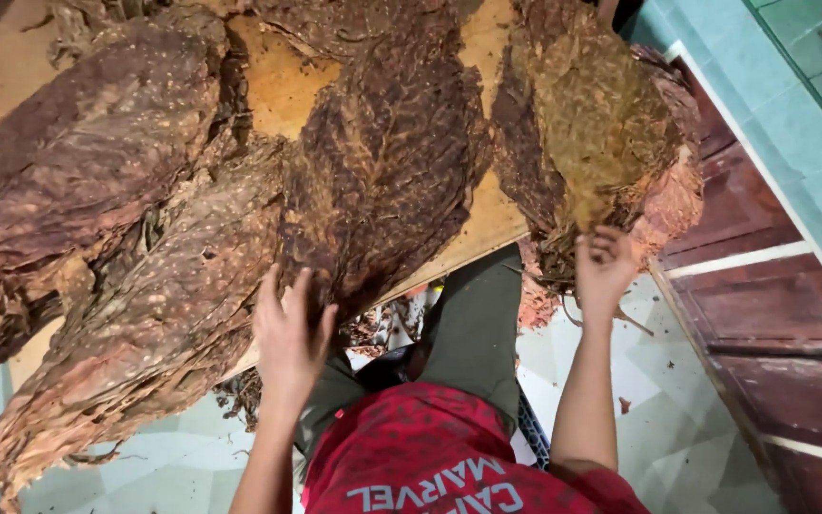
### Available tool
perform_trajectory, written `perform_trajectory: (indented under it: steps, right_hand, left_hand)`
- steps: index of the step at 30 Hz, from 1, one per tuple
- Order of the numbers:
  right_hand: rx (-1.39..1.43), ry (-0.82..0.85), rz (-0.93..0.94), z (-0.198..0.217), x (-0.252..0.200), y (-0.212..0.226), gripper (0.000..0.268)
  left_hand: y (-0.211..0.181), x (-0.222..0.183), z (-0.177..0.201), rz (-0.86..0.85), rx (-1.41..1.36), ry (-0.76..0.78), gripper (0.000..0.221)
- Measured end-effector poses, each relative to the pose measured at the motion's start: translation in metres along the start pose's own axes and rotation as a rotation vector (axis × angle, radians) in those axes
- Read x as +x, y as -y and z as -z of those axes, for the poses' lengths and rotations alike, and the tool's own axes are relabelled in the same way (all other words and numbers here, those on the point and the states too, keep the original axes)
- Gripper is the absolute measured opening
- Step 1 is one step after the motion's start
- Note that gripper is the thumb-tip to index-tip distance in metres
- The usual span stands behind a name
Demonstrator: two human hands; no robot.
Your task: The person repeatedly picks up, inspects, and places dried brown leaves on a wooden table. They handle the leaves one at a time, turning them over and separating them from a pile. Other people are also handling leaves at the same table.
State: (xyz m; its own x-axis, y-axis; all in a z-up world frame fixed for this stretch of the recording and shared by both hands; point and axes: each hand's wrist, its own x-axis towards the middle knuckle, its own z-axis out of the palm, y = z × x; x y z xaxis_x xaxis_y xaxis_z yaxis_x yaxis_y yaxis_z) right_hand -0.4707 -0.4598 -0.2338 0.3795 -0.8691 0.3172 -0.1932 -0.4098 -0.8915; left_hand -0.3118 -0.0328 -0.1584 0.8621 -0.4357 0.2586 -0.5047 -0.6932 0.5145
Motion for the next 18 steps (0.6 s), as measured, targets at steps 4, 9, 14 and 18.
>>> perform_trajectory:
  steps: [4, 9, 14, 18]
  right_hand:
    - [0.190, -0.040, -0.027, 0.005, 0.007, 0.030, 0.019]
    - [0.112, -0.033, 0.061, -0.014, -0.043, 0.100, 0.019]
    - [0.434, 0.515, -0.167, -0.018, -0.149, 0.133, 0.027]
    - [0.717, 1.567, -0.343, -0.013, -0.169, 0.129, 0.039]
  left_hand:
    - [-0.031, 0.000, -0.020, -0.110, -0.388, -0.055, 0.041]
    - [-0.064, -0.003, -0.070, -0.084, -1.120, 0.414, 0.030]
    - [-0.077, 0.006, -0.128, 0.657, -1.895, 0.965, 0.077]
    - [-0.093, 0.024, -0.135, 1.131, -1.777, 0.896, 0.024]
